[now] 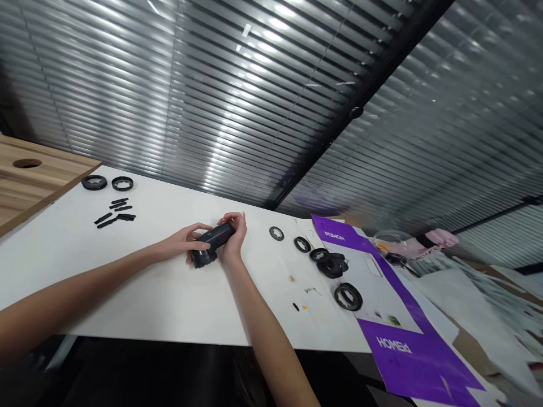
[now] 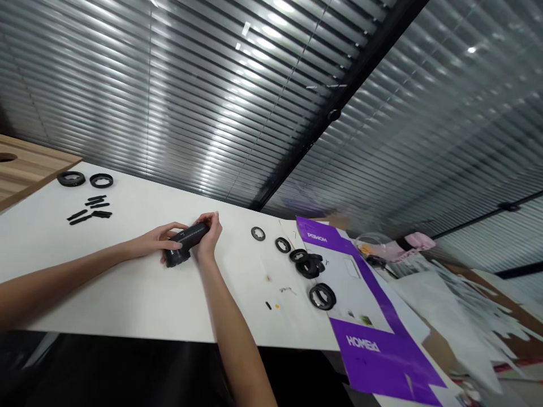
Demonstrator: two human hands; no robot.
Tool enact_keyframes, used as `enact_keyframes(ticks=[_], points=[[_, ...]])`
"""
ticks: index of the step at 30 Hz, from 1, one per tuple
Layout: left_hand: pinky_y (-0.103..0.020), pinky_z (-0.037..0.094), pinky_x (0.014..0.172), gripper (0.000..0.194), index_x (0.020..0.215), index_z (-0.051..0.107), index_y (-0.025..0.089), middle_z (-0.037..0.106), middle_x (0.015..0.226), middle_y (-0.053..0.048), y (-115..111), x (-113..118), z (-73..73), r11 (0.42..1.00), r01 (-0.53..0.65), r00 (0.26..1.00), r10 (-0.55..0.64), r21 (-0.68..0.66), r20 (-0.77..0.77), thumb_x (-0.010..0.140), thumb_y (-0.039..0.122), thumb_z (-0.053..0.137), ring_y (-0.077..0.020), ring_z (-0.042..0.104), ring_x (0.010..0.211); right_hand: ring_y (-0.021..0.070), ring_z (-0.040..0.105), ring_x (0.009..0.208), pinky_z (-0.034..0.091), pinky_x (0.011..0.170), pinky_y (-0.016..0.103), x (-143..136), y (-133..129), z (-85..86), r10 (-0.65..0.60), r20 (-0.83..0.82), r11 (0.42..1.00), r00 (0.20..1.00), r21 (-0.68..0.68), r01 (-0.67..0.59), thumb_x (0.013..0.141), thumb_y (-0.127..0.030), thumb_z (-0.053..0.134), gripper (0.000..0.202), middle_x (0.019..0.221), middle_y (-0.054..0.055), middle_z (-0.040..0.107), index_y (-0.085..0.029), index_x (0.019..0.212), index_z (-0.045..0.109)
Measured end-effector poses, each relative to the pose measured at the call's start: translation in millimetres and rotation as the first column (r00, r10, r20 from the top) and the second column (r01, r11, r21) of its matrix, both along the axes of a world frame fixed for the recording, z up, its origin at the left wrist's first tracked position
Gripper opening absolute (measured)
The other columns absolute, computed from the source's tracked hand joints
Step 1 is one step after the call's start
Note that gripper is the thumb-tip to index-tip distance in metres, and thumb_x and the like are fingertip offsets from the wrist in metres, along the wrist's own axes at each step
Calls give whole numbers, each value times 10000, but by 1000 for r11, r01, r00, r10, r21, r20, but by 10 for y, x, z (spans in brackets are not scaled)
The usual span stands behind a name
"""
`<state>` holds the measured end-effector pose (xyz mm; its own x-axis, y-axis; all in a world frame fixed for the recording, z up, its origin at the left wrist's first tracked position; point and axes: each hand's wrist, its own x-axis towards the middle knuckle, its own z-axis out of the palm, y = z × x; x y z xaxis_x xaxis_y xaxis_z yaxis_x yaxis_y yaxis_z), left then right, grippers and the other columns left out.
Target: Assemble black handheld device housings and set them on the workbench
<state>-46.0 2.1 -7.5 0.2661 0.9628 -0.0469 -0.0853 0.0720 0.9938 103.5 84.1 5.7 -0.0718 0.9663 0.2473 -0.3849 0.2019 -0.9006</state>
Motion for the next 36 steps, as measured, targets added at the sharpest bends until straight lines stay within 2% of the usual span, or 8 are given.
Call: enact_keyframes(ticks=[4, 7, 9, 12, 17, 28, 32, 36], points=[[-284, 502, 576, 761, 1420, 538, 200, 728, 933, -62, 3, -2, 31, 997, -76, 996, 76, -21, 44, 798, 515, 842, -177, 664, 663, 172, 607, 759, 495, 711, 295, 51, 85, -2, -48, 147, 996, 988, 81, 37, 917, -632, 518, 427, 815, 20, 639, -230, 836, 637], [-303, 510, 605, 811, 1398, 538, 186, 728, 957, -65, 6, 6, 52, 992, -125, 984, 128, -36, 124, 749, 539, 873, -170, 649, 662, 171, 609, 820, 495, 710, 282, 82, 141, -45, -14, 222, 996, 975, 89, -6, 891, -633, 576, 408, 919, 24, 660, -231, 897, 647], [-312, 512, 613, 819, 1375, 542, 184, 723, 962, -63, 16, 17, 50, 981, -190, 967, 194, -40, 163, 729, 552, 884, -166, 641, 662, 155, 586, 723, 476, 628, 263, 88, 164, -79, 76, 246, 995, 966, 37, -87, 866, -663, 614, 429, 807, -4, 640, -236, 903, 627], [-308, 497, 598, 794, 1336, 564, 183, 710, 927, -53, 32, 33, 37, 963, -266, 948, 269, -42, 167, 722, 571, 884, -161, 632, 643, 110, 441, 489, 359, 465, 227, 83, 176, -103, 211, 260, 977, 942, -72, -199, 821, -692, 675, 463, 550, -88, 496, -245, 902, 586], [-308, 492, 580, 781, 1333, 582, 172, 708, 903, -53, 41, 43, 32, 967, -252, 958, 254, -35, 135, 735, 581, 875, -158, 632, 613, 88, 419, 410, 320, 406, 210, 80, 179, -53, 206, 258, 975, 944, -132, -177, 716, -652, 809, 488, 474, -105, 482, -237, 852, 590], [-295, 507, 552, 698, 1303, 595, 161, 691, 784, -27, 56, 37, 1, 968, -239, 952, 249, -73, 181, 770, 524, 863, -161, 624, 572, 89, 459, 431, 364, 411, 219, 120, 256, -29, 67, 155, 976, 986, -216, -33, 721, -570, 823, 409, 531, -80, 505, -213, 803, 642], [-273, 467, 488, 526, 1146, 616, 141, 673, 743, -31, 91, 18, 20, 957, -247, 909, 283, -153, 305, 770, 440, 828, -155, 590, 527, 112, 509, 477, 408, 432, 232, 169, 321, -30, 62, 53, 958, 997, -284, -44, 754, -501, 722, 314, 598, -57, 544, -209, 866, 691], [-268, 447, 458, 324, 986, 618, 120, 662, 699, -66, 131, -22, 32, 917, -260, 853, 365, -301, 374, 836, 402, 672, -174, 590, 513, 113, 510, 488, 453, 461, 254, 185, 357, -42, 70, -67, 957, 995, -276, -86, 769, -441, 627, 288, 687, -37, 602, -219, 937, 704]])
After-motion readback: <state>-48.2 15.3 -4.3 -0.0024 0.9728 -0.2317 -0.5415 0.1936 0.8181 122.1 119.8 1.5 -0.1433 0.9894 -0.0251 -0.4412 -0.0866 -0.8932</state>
